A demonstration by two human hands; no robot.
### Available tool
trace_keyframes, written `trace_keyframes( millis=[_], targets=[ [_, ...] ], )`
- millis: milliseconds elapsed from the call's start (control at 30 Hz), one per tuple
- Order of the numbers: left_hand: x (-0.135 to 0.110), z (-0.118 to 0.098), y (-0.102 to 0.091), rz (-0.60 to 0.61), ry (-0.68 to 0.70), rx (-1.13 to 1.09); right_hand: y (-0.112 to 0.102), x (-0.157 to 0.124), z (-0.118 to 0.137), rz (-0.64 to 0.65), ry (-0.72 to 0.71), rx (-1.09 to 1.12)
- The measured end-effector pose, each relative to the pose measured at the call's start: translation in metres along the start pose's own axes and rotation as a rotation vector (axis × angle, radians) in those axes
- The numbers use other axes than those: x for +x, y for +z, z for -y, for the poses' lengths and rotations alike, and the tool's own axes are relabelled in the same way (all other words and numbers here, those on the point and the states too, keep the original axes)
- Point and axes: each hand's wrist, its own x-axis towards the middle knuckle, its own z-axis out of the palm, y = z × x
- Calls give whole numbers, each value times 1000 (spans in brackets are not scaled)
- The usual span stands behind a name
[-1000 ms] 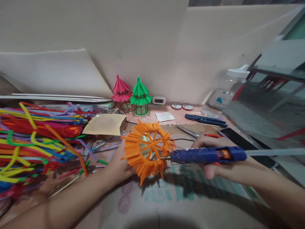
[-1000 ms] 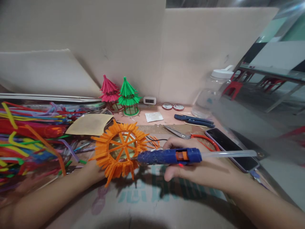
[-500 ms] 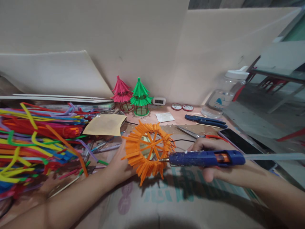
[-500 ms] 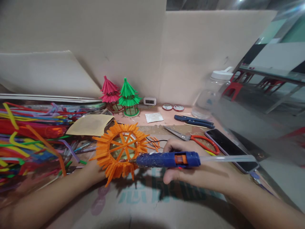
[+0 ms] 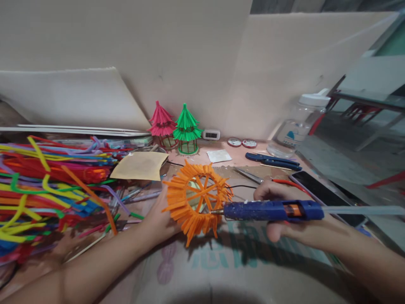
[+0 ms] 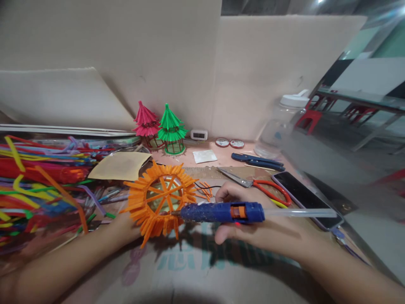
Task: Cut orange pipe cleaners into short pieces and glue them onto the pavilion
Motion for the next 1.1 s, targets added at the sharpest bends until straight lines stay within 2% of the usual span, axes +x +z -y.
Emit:
trace_keyframes(
  millis=[233, 433, 567, 700, 800, 933, 1000, 1100],
  targets=[
    [-1, 2, 0, -1, 31, 25, -2, -1, 2, 31, 31, -8],
    [1, -2, -1, -17, -73, -13, -2, 1, 3, 16, 64, -23],
    [14, -8, -6, 0, -105, -148, -4, 4, -2, -9, 70, 48],
    [21, -15, -10, -68, -255, -382, -16, 14, -11, -121, 9, -16],
    [17, -23, -6, -59, -281, -486, -30, 38, -18, -276, 64, -168],
    [14, -33, 1, 83, -203, -508, -42, 96, -33, -278, 164, -102],
    [17, -34, 1, 135, -184, -524, -40, 126, -44, -325, 275, -161],
    [21, -29, -3, 207, -195, -555, -27, 157, -64, -328, 298, -166]
  ],
)
